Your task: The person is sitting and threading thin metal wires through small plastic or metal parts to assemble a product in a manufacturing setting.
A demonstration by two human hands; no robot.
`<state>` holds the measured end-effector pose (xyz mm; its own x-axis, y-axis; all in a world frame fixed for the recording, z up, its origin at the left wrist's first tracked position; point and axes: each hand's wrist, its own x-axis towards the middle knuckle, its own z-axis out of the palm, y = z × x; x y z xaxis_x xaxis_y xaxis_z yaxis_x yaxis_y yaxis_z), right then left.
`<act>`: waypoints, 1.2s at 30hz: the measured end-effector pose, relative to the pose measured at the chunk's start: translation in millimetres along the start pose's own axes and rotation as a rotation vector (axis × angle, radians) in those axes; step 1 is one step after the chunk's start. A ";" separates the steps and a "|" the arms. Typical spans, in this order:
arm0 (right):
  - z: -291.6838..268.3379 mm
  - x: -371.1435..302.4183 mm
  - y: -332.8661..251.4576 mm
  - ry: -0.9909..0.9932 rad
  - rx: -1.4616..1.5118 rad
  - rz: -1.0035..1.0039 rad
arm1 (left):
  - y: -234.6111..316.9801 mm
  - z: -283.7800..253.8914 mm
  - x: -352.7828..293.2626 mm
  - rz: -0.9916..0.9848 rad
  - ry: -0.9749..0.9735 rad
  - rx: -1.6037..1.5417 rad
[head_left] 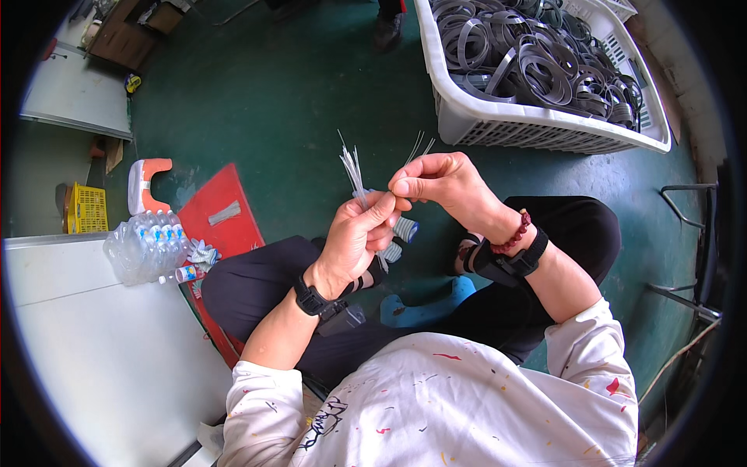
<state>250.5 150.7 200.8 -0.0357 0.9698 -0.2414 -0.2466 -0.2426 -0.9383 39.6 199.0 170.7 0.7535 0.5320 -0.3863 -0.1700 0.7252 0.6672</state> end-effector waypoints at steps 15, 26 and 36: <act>5.3 1.7 14.5 0.042 0.121 0.057 | -9.1 8.7 -0.9 0.124 0.166 0.173; 7.2 -0.3 13.0 0.134 -0.089 0.065 | -13.8 7.2 1.7 0.222 0.346 0.434; 0.8 -0.4 14.0 0.044 -0.019 0.127 | -4.6 1.1 3.1 -0.025 0.085 0.043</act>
<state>246.3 147.0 188.0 -0.0226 0.9291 -0.3691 -0.2248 -0.3645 -0.9037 43.4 196.8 167.2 0.7004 0.5501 -0.4548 -0.1227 0.7205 0.6825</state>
